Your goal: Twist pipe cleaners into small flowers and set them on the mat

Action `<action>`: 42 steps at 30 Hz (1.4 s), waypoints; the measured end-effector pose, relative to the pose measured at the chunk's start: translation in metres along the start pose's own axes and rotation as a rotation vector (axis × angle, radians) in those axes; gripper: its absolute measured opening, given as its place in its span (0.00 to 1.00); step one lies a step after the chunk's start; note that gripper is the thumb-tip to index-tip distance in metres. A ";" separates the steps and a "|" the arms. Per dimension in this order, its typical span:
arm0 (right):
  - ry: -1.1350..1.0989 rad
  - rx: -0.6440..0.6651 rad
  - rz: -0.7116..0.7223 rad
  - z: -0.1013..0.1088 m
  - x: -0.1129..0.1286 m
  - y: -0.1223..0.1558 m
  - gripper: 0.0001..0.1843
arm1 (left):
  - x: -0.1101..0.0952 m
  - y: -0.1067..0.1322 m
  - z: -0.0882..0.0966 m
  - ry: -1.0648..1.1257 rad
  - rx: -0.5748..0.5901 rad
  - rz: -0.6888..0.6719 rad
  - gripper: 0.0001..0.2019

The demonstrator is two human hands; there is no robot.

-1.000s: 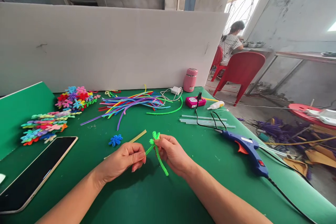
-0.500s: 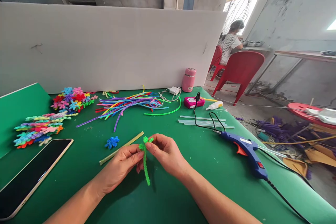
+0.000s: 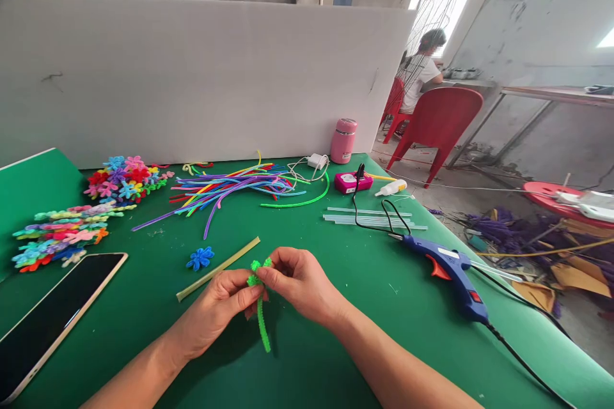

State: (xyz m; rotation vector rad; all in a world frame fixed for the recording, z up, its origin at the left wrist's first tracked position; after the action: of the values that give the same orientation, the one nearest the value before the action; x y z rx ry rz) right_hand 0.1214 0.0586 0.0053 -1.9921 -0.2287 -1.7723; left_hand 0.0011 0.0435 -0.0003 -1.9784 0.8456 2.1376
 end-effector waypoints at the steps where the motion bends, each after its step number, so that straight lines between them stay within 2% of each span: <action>1: -0.013 0.005 -0.012 0.000 -0.001 0.000 0.18 | 0.000 0.000 0.000 -0.028 0.004 0.002 0.12; 8: -0.027 0.018 -0.087 -0.002 -0.004 0.001 0.19 | 0.002 0.000 -0.004 -0.046 0.032 0.017 0.14; 16: -0.022 -0.047 -0.013 0.002 0.005 -0.001 0.17 | 0.007 -0.004 -0.008 0.266 0.030 0.036 0.10; 25: 0.027 -0.116 -0.017 0.000 -0.001 0.000 0.19 | 0.007 -0.003 -0.012 0.219 0.043 0.033 0.11; 30: 0.141 -0.175 0.062 0.006 0.002 -0.003 0.18 | 0.004 -0.002 -0.008 0.225 -0.001 0.005 0.10; 38: 0.219 -0.148 0.060 0.006 0.007 -0.002 0.17 | 0.006 -0.005 0.000 0.385 -0.098 -0.003 0.09; 42: 0.333 -0.057 -0.013 0.000 0.003 0.000 0.17 | 0.005 -0.008 0.003 0.491 -0.166 -0.044 0.08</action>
State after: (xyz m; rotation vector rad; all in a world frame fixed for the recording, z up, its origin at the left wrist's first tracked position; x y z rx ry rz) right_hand 0.1217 0.0583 0.0085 -1.6993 -0.0833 -2.1032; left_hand 0.0012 0.0497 -0.0077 -2.6373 0.6846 1.7683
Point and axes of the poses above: each hand's wrist, its own y-axis away from the middle knuckle, its own z-axis out of the back of the hand, x = y × z, the point moved 4 cm from there along -y, towards the middle knuckle, and after that the axes turned 12 degrees about z, right-handed, at the moved point
